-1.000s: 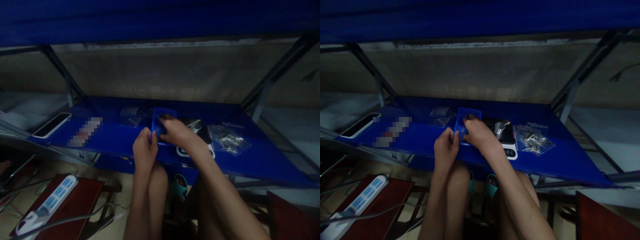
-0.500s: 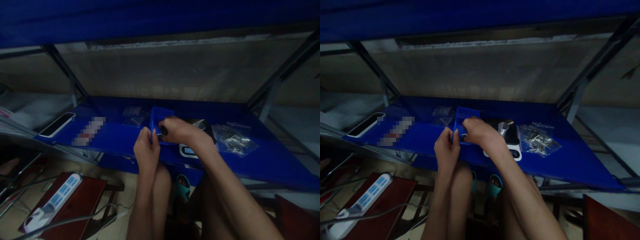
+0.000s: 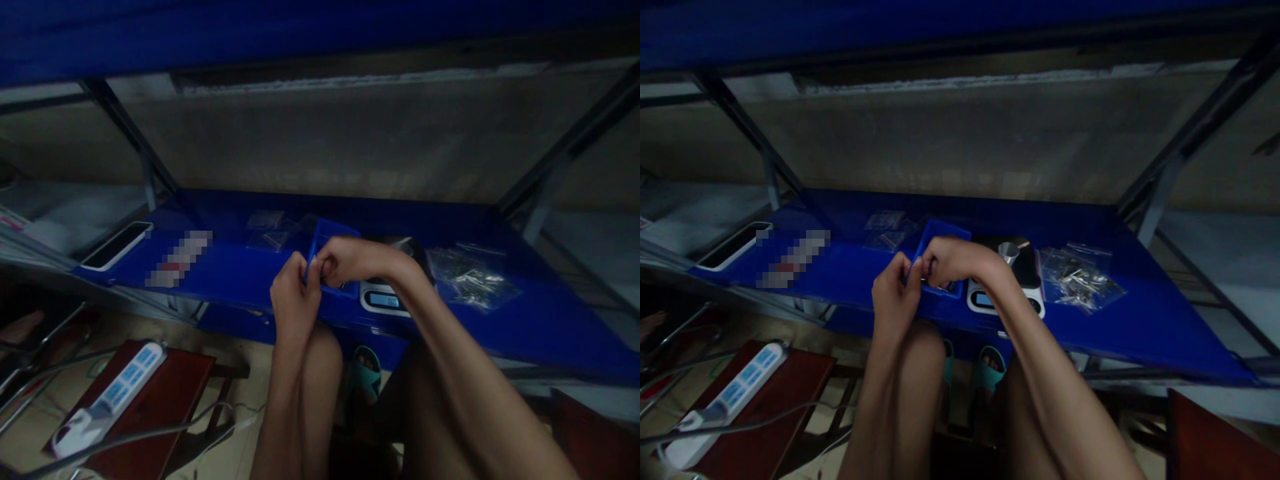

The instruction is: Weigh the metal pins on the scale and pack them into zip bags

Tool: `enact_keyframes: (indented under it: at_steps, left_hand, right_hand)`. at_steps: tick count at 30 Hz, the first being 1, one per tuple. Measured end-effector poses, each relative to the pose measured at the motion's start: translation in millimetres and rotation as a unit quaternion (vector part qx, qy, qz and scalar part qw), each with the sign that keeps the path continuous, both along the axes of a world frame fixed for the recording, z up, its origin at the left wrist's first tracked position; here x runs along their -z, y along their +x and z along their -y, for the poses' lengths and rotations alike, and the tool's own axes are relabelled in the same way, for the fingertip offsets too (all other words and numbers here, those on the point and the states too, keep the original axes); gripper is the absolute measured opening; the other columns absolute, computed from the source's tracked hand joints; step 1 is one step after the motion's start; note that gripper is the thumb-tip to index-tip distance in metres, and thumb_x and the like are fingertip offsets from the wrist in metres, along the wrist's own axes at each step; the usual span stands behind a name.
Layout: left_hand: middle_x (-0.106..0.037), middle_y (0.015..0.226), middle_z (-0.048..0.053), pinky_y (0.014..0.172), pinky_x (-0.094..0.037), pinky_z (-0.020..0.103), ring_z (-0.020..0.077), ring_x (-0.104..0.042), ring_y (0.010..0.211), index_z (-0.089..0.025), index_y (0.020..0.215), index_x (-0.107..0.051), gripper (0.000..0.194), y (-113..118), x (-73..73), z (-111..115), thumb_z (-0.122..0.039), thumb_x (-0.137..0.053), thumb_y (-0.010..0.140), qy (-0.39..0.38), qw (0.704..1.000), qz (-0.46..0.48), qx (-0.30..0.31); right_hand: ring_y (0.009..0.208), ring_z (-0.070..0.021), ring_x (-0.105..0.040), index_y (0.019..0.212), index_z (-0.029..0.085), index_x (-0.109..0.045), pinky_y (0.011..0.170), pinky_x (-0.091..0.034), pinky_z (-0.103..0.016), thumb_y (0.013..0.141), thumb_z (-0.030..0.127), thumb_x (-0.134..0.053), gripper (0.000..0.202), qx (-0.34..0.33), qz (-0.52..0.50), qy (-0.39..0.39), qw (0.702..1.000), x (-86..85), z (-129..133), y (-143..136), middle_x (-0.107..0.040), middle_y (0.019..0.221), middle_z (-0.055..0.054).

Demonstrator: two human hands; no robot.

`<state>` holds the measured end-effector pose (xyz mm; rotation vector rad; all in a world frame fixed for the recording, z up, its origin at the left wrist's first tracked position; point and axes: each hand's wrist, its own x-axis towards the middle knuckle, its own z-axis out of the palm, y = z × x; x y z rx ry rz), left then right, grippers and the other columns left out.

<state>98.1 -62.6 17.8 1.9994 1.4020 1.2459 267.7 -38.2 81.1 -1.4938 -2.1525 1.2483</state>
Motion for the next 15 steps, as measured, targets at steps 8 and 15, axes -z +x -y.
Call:
enact_keyframes:
  at_steps: [8, 15]
  left_hand:
    - [-0.041, 0.060, -0.005, 0.060, -0.023, 0.029, 0.0128, -0.038, 0.056, -0.022, 0.070, -0.039, 0.040, -1, -1.5, 1, -0.040, -0.058, 0.101, -0.007, 0.999, 0.002, -0.033]
    - [-0.040, 0.060, -0.006, 0.061, -0.025, 0.029, 0.0121, -0.037, 0.055, -0.022, 0.070, -0.040, 0.039, 4, -2.0, 3, -0.038, -0.057, 0.101, -0.014, 1.000, 0.009, -0.004]
  right_hand:
    - [0.057, -0.0094, -0.056, 0.077, 0.017, -0.077, 0.056, -0.044, -0.020, 0.067, 0.015, -0.066, 0.015, 0.019, -0.169, -0.032, 0.985, 25.5, -3, 4, -0.065, 0.061, 0.006]
    - [0.071, -0.0155, -0.072, 0.088, 0.016, -0.083, 0.063, -0.052, -0.022, 0.070, 0.010, -0.072, 0.022, 0.159, -0.123, 0.113, 0.973, 20.1, 3, 11, -0.078, 0.075, -0.001]
